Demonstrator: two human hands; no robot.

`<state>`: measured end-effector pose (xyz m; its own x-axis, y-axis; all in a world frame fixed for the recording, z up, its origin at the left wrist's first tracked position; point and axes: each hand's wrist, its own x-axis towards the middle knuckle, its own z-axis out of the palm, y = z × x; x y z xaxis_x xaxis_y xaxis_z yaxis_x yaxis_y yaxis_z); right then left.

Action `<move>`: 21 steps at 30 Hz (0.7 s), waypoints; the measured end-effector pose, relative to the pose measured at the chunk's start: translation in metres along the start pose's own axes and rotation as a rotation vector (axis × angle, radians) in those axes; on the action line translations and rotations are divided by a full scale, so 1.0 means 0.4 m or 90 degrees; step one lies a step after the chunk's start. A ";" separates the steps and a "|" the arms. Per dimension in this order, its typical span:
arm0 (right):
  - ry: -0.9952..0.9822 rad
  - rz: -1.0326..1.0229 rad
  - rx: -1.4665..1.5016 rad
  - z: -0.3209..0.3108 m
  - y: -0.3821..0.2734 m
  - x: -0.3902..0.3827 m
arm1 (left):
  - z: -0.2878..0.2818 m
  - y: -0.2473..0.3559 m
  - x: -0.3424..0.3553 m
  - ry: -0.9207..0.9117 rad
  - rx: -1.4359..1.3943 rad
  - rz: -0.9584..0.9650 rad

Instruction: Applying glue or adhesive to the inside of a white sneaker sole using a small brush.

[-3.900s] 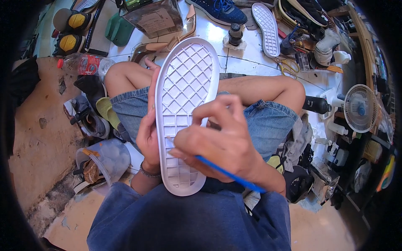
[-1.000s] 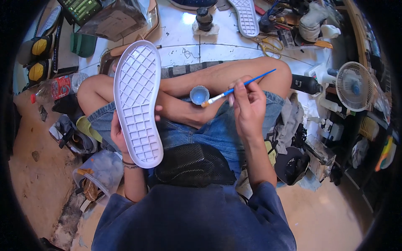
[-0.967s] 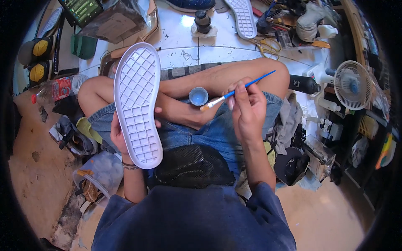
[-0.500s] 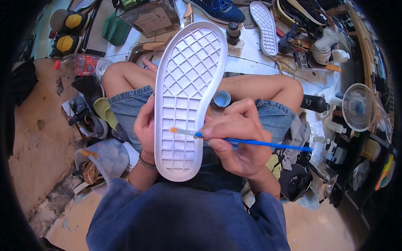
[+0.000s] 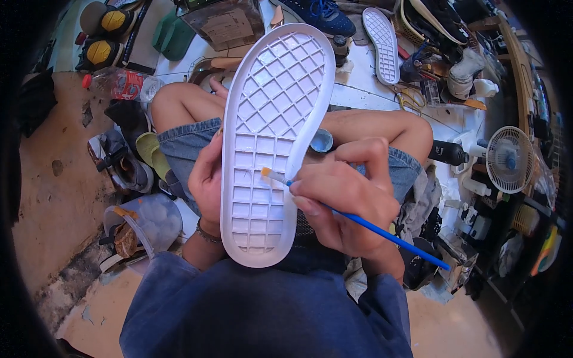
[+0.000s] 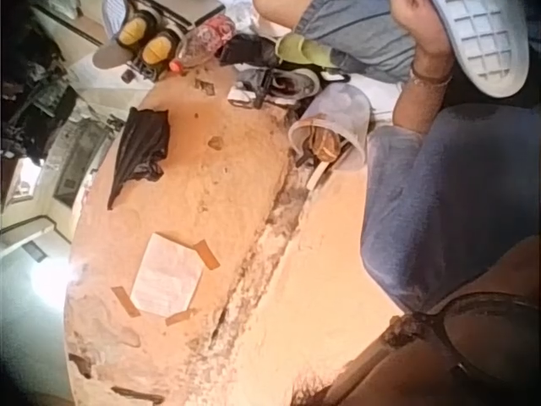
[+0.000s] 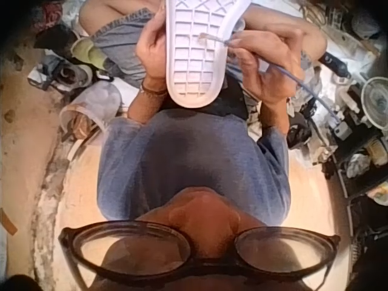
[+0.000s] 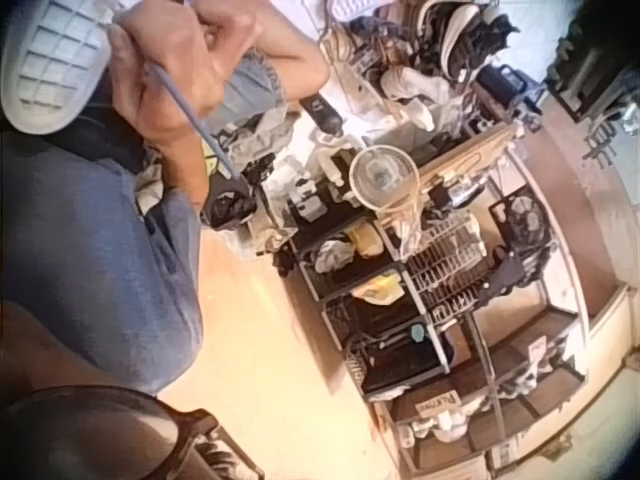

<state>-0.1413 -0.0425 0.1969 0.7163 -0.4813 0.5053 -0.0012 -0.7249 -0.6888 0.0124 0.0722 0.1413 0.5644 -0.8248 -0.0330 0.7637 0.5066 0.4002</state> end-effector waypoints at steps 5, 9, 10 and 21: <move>-0.022 -0.070 0.013 0.037 -0.003 0.030 | 0.010 0.000 0.000 0.003 0.057 -0.040; -0.012 -0.064 -0.049 0.009 -0.008 0.036 | 0.023 0.011 0.004 0.010 0.108 -0.058; -0.006 -0.071 -0.036 0.007 -0.014 0.040 | 0.026 0.010 0.005 0.009 0.119 -0.067; -0.064 -0.173 -0.196 -0.001 -0.015 0.062 | 0.013 -0.003 0.006 0.091 0.105 -0.137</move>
<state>-0.1238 -0.0505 0.2138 0.7839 -0.2129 0.5832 0.0000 -0.9394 -0.3428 0.0112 0.0680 0.1455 0.4426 -0.8589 -0.2576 0.8158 0.2663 0.5134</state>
